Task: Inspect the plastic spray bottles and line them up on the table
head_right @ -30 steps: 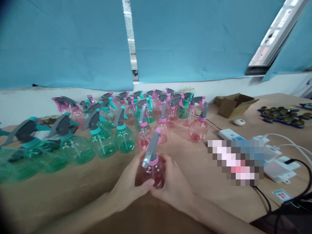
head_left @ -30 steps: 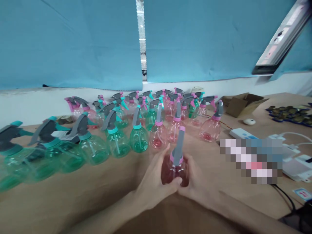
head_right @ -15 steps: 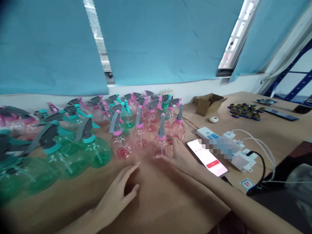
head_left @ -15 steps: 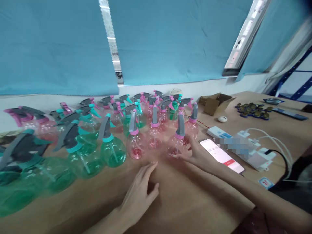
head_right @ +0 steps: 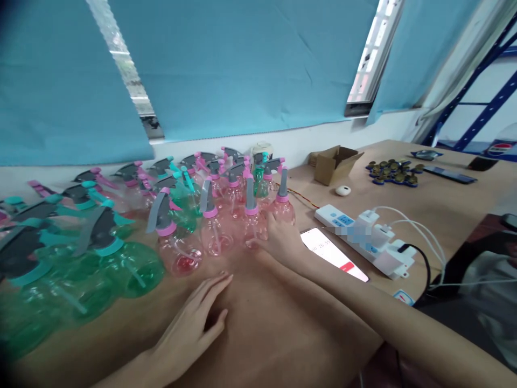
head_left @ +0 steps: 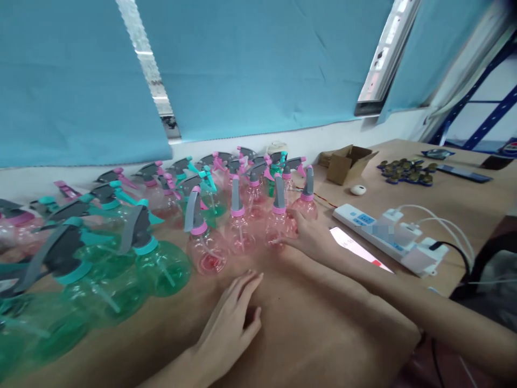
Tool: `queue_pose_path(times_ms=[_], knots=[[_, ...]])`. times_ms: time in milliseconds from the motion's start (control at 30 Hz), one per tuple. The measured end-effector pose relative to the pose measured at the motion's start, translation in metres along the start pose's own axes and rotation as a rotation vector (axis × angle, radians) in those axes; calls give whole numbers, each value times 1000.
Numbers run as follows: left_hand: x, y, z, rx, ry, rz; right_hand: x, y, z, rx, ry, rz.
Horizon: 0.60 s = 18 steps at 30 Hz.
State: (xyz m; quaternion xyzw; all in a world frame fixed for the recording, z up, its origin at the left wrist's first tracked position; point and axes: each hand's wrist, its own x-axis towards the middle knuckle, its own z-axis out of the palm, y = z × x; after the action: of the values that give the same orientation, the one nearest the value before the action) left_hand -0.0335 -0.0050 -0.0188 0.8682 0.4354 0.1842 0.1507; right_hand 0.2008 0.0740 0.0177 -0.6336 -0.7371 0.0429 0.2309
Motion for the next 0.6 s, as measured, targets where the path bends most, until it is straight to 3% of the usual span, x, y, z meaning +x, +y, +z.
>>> queue_pose_path(times_ms=[200, 367, 600], knots=[[12, -7, 6, 71, 27, 74, 10, -7, -1, -65, -39, 47], [20, -3, 9, 147, -19, 122, 16, -11, -2, -93, -64, 74], [31, 0, 14, 155, 3, 137, 18, -14, 1, -64, -86, 70]])
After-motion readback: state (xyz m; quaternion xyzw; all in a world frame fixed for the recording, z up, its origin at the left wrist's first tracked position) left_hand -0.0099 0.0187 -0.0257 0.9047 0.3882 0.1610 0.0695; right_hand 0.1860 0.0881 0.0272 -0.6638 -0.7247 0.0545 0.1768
